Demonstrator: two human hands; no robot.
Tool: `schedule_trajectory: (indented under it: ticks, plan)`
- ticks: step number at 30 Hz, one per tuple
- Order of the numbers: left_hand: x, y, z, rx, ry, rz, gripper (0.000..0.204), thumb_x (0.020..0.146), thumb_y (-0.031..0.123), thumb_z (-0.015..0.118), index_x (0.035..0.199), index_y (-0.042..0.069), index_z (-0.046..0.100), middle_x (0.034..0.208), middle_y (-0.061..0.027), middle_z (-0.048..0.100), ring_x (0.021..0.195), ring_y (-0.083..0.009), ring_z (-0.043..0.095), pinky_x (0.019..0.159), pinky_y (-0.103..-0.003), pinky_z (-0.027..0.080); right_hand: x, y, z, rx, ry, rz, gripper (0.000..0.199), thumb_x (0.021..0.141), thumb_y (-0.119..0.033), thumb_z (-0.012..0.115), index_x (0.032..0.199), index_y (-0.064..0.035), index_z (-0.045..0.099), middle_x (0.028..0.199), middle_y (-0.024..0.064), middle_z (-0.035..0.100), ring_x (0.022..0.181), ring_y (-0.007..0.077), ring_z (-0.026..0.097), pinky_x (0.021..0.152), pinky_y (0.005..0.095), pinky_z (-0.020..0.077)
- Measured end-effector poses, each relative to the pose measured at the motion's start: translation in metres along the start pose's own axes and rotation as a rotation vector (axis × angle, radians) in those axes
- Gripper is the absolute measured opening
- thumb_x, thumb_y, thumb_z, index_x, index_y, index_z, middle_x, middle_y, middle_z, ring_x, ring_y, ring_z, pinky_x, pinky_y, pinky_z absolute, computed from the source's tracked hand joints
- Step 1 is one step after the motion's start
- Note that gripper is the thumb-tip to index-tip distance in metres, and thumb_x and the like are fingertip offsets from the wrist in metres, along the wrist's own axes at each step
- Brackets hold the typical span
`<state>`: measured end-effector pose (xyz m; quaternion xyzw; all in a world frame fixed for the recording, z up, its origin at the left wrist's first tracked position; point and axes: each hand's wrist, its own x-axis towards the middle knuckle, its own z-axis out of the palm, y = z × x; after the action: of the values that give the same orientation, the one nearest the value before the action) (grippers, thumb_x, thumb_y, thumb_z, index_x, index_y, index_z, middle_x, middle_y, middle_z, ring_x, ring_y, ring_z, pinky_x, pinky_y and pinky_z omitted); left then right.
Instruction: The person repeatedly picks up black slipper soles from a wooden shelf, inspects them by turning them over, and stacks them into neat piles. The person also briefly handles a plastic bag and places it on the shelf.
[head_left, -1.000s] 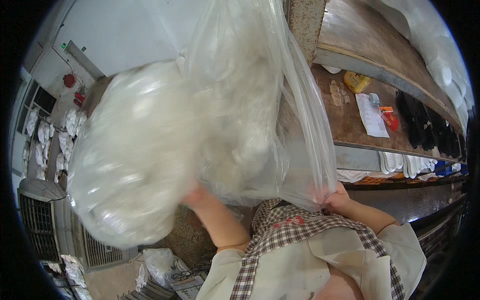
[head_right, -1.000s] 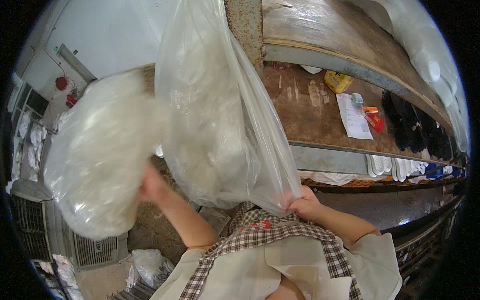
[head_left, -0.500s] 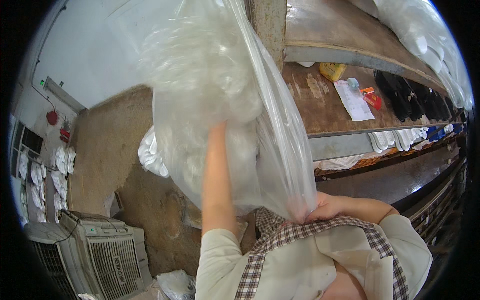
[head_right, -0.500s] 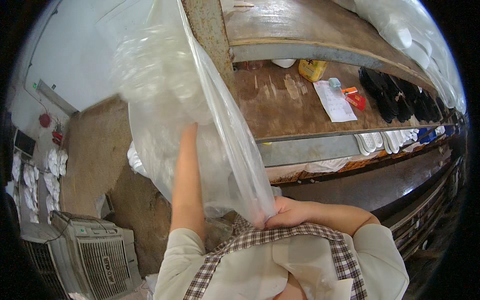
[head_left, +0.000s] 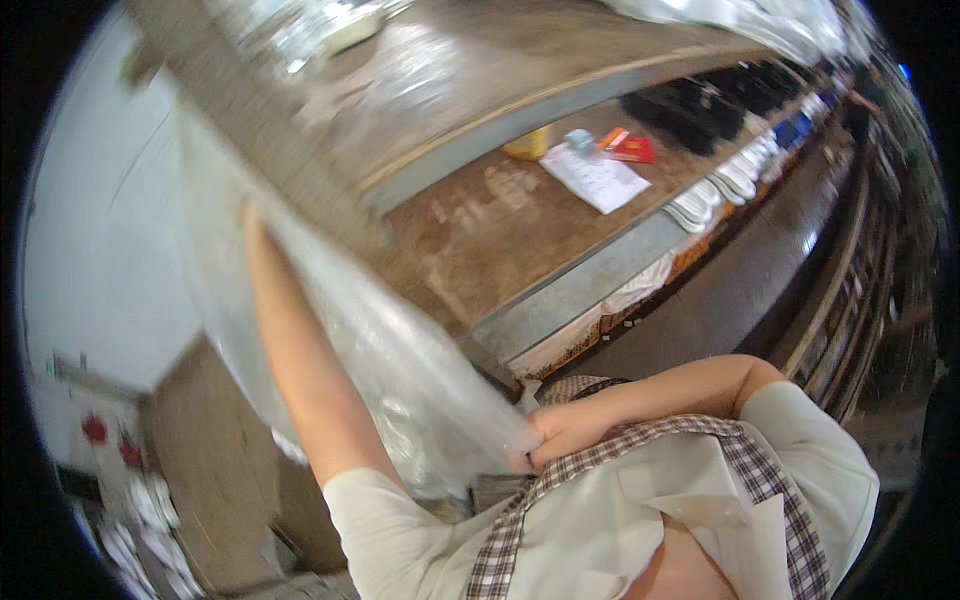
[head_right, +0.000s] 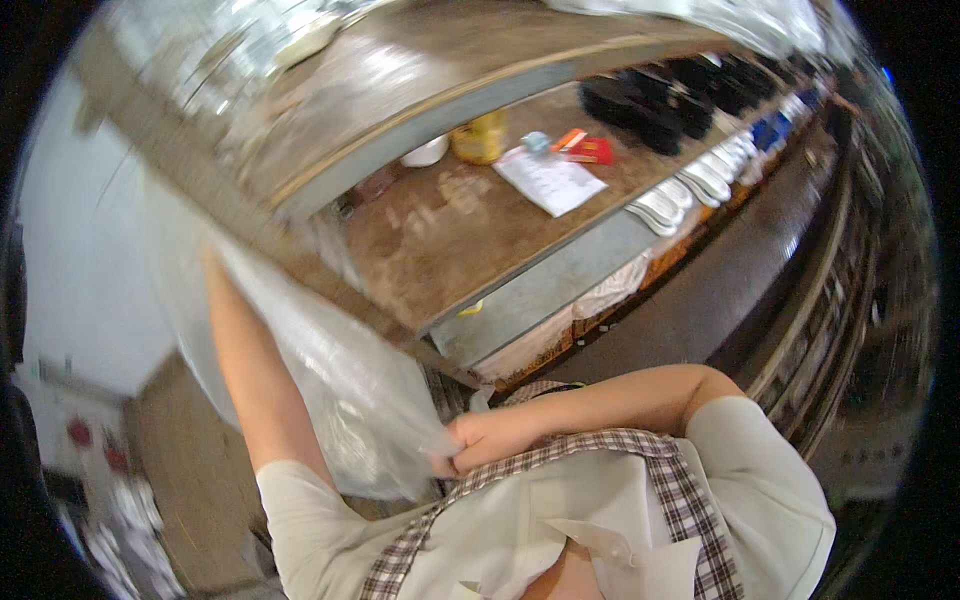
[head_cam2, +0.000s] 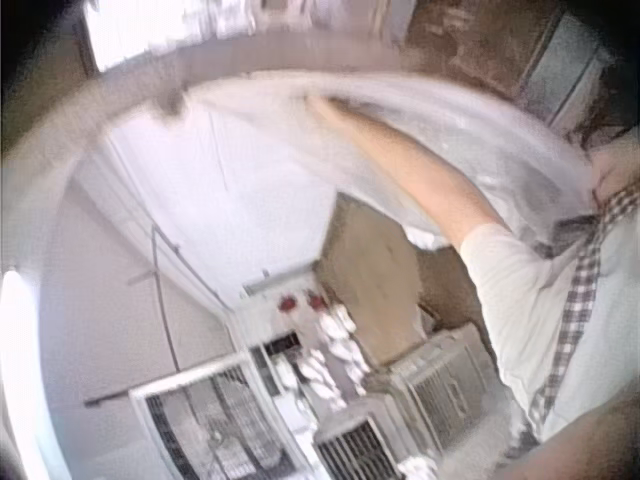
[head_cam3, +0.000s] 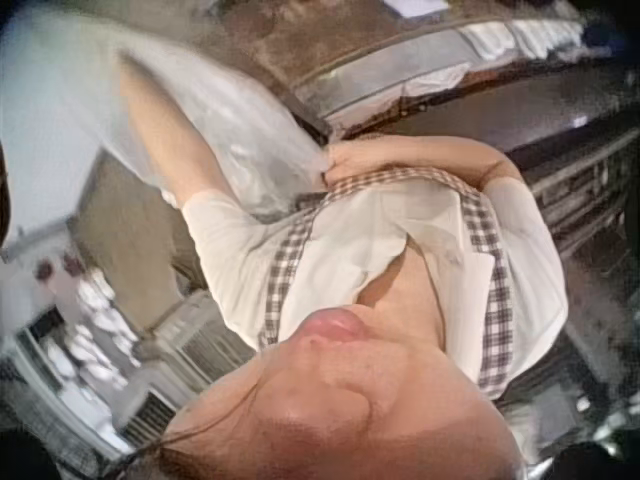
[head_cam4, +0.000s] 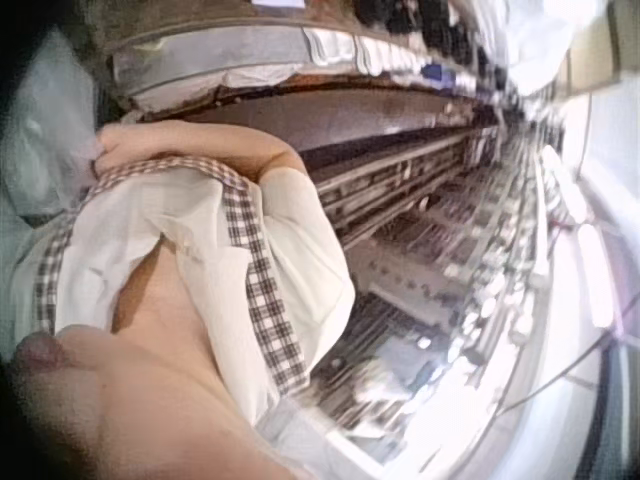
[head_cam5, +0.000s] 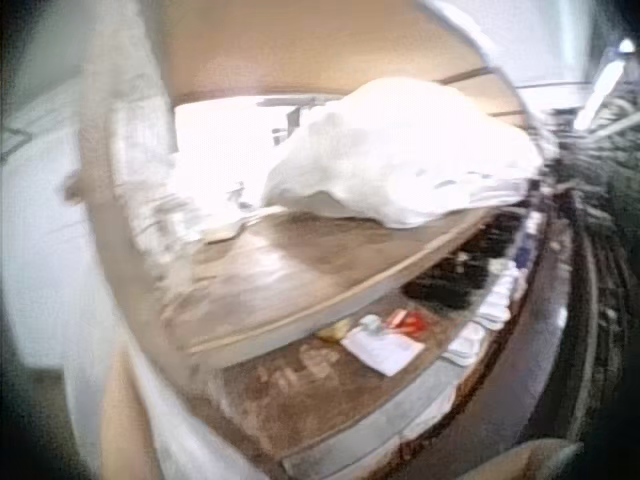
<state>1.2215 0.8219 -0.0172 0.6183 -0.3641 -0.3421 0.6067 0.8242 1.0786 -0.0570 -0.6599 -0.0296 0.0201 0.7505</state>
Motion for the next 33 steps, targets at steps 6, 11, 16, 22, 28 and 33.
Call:
schedule_trajectory:
  ticks: [6, 11, 16, 22, 28, 33]
  plan:
    - [0.031, -0.008, 0.016, 0.049, -0.099, -0.003, 0.044, 0.090, 0.019, 0.057, 0.128, -0.001, 0.049, 0.134, -0.0145, 0.049, 0.126, -0.0267, 0.044, 0.103, -0.039, 0.037, 0.003, 0.021, -0.017, 0.252, -0.090, 0.025, 0.009, 0.088, -0.006, 0.056, 0.086, 0.0023, 0.054, 0.078, 0.0009, 0.053, 0.078, 0.0111, 0.049, 0.072, 0.0275, 0.0424]
    - [0.025, -0.022, 0.025, -0.020, -0.128, 0.020, 0.044, 0.090, 0.019, 0.057, 0.128, -0.001, 0.049, 0.134, -0.0146, 0.049, 0.126, -0.0268, 0.043, 0.103, -0.039, 0.037, -0.015, 0.028, -0.036, 0.197, -0.013, -0.036, 0.016, 0.088, -0.010, 0.058, 0.091, 0.0057, 0.055, 0.080, 0.0032, 0.056, 0.080, 0.0120, 0.051, 0.074, 0.0288, 0.0432]
    - [-0.034, -0.030, 0.017, -0.074, -0.059, 0.051, 0.044, 0.090, 0.019, 0.056, 0.128, -0.002, 0.049, 0.134, -0.0148, 0.049, 0.126, -0.0268, 0.043, 0.103, -0.039, 0.037, -0.061, 0.020, -0.045, 0.065, 0.245, -0.091, 0.030, 0.090, -0.019, 0.060, 0.111, 0.0028, 0.054, 0.095, 0.0061, 0.058, 0.090, 0.0120, 0.051, 0.079, 0.0297, 0.0446]
    - [-0.166, -0.031, -0.005, -0.054, 0.067, 0.144, 0.044, 0.090, 0.019, 0.056, 0.128, -0.002, 0.049, 0.134, -0.0149, 0.049, 0.126, -0.0269, 0.043, 0.103, -0.039, 0.036, -0.168, 0.046, -0.080, 0.041, 0.637, -0.139, 0.051, 0.090, -0.026, 0.065, 0.130, -0.0010, 0.045, 0.120, 0.0115, 0.054, 0.108, 0.0178, 0.053, 0.089, 0.0313, 0.0455]
    - [-0.370, 0.042, 0.068, 0.838, 1.022, 0.697, 0.032, 0.093, 0.020, 0.053, 0.112, -0.006, 0.057, 0.111, -0.0147, 0.058, 0.094, -0.0265, 0.056, 0.086, -0.034, 0.045, -0.352, 0.083, -0.113, -0.201, 1.084, 0.118, 0.025, 0.083, -0.010, 0.069, 0.103, -0.0011, 0.058, 0.089, 0.0086, 0.062, 0.088, 0.0164, 0.063, 0.076, 0.0299, 0.0521]
    - [-0.438, 0.006, 0.293, 0.478, 0.844, 0.778, 0.011, 0.084, 0.006, 0.052, 0.093, -0.001, 0.052, 0.090, -0.0096, 0.051, 0.076, -0.0175, 0.049, 0.069, -0.030, 0.045, -0.499, 0.069, -0.121, 0.295, 1.282, 0.264, 0.021, 0.079, -0.003, 0.072, 0.094, 0.0014, 0.058, 0.080, 0.0062, 0.060, 0.055, 0.0100, 0.060, 0.049, 0.0252, 0.0496]
